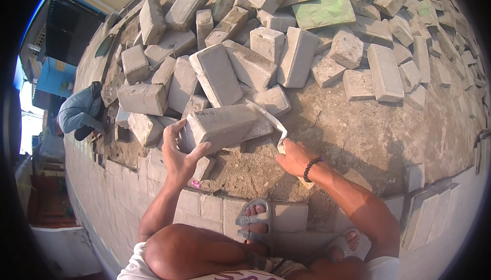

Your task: The person uses a trowel to apply mortar to the top of a concrete block and places it onto a prepared bed of mortar. The person repeats this process, laying blocks in a staggered pattern to form a paved surface.

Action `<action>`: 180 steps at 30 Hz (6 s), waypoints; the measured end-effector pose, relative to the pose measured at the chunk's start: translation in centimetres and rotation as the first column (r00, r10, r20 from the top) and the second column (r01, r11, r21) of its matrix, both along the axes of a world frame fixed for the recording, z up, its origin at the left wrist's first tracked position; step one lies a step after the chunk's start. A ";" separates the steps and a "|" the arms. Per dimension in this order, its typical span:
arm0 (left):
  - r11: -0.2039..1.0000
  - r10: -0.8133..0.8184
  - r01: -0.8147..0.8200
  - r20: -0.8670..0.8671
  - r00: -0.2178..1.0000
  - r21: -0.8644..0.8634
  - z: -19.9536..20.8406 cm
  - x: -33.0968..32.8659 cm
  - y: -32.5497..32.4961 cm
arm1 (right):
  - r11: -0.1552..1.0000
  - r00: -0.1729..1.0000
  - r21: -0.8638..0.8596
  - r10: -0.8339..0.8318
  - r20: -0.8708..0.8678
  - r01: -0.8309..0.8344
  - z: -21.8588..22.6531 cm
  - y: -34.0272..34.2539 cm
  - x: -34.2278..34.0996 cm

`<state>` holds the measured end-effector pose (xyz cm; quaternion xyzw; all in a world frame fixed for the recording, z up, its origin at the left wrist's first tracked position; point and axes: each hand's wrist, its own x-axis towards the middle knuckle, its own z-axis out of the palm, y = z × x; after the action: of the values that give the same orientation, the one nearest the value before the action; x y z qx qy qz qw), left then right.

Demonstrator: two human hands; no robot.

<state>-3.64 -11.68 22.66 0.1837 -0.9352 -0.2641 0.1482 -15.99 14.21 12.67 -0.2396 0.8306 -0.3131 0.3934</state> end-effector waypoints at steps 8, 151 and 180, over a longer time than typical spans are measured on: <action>0.983 -0.178 0.181 -0.084 0.980 0.027 -1.0 1.3 -1.2 | 0.934 0.988 -0.337 0.085 -0.126 -0.123 8.1 -2.4 4.1; 0.947 -0.285 0.308 0.205 0.936 -0.090 2.4 0.0 -5.0 | 0.871 0.963 -0.411 -0.251 0.100 0.270 1.8 0.8 7.3; 1.000 0.000 0.000 -0.080 0.997 0.000 -1.8 4.4 -0.6 | 0.978 0.966 -0.094 0.165 -0.199 -0.186 10.9 -2.3 7.2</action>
<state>0.81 -12.30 20.83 0.1731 -0.9284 -0.2714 0.1856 -8.75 11.90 23.52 -0.3626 0.8209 -0.2988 0.3245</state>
